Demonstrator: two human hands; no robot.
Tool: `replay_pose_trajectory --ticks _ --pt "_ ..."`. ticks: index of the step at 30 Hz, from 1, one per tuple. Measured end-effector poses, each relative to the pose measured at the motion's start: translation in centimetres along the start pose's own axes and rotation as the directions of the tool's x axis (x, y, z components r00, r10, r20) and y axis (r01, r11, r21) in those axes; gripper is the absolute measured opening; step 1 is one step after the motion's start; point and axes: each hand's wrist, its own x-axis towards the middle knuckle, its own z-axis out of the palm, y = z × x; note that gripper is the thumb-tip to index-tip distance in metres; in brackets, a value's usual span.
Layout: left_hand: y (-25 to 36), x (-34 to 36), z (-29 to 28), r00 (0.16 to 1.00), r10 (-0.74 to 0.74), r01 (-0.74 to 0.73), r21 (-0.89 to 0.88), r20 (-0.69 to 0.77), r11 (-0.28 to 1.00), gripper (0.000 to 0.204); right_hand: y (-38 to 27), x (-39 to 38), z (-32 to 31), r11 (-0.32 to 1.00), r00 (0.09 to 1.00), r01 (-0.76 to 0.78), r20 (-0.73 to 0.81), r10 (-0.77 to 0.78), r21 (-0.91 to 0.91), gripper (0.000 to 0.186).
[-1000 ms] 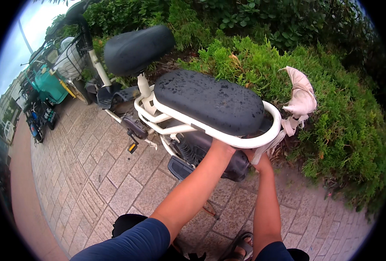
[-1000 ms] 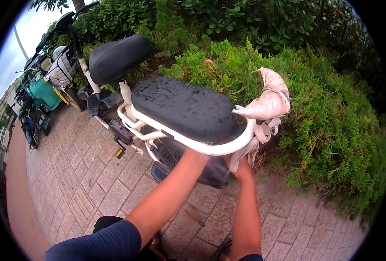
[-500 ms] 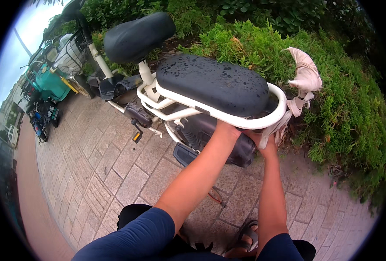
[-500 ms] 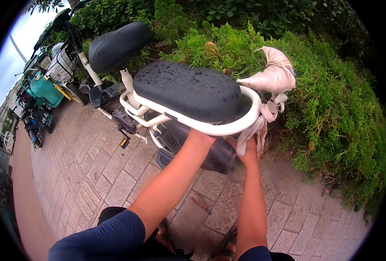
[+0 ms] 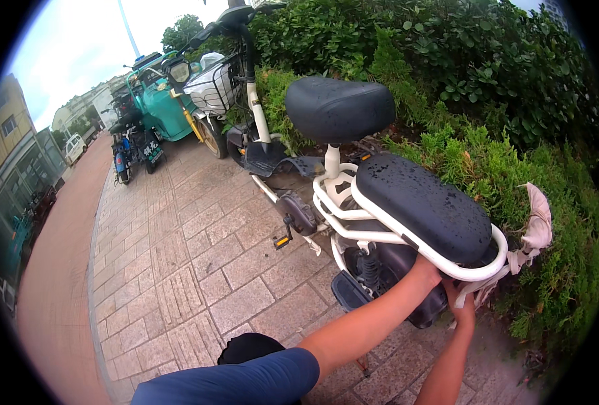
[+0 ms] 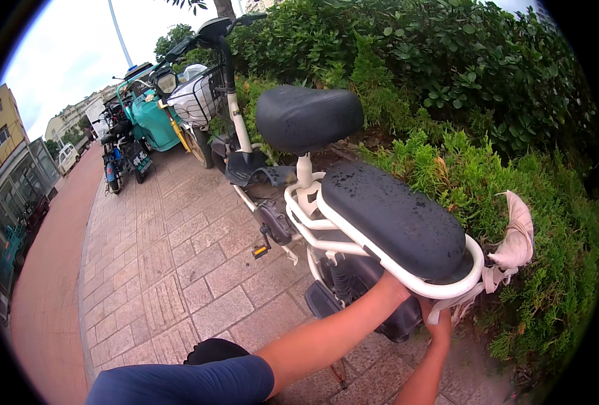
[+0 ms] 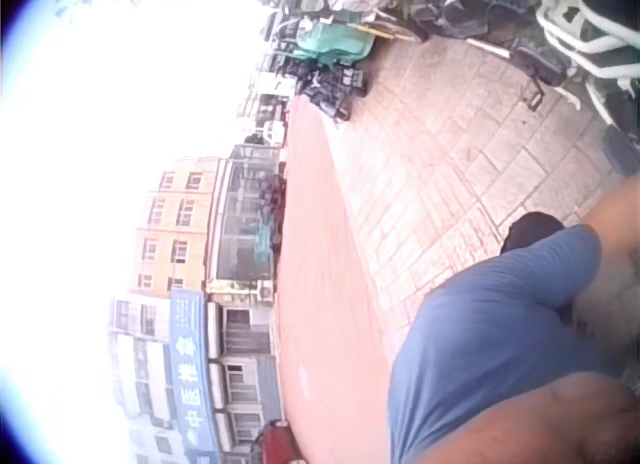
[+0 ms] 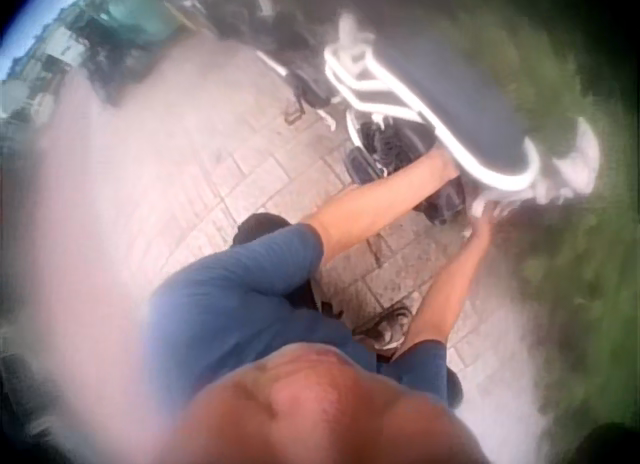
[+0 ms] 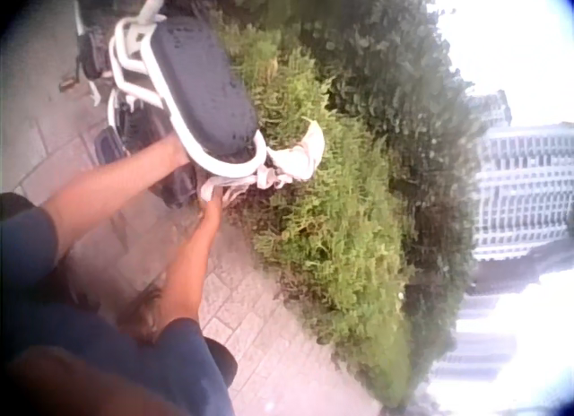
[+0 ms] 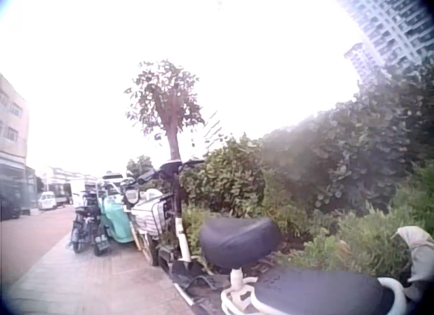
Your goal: The person unscrews and removes the rear seat assembly of an electric scooter using a screwdriver, revealing the internal wiring and battery compartment.
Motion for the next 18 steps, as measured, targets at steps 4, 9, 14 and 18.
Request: replay_pose_trajectory --ticks 4,9,14,18 --pt "-0.6 -0.3 1.1 0.996 -0.047 0.047 -0.004 -0.074 0.999 0.038 7.2 0.3 -1.6 0.999 0.998 -0.042 0.043 0.041 0.031 0.026" --pt "-1.0 -0.5 1.9 0.997 -0.066 0.064 -0.032 -0.051 0.997 0.039 10.6 0.1 -3.1 0.981 0.988 -0.153 -0.009 0.155 0.119 0.049" --pt "-1.2 0.2 1.1 0.998 -0.056 0.055 -0.018 -0.034 0.998 0.037 9.6 0.3 -1.6 0.987 0.993 -0.067 -0.090 0.080 0.146 0.025" --pt "-1.0 1.0 -0.3 0.996 -0.046 0.045 -0.022 -0.073 0.999 0.036 6.3 0.1 -0.5 0.943 0.984 -0.137 -0.064 0.164 0.305 0.026"
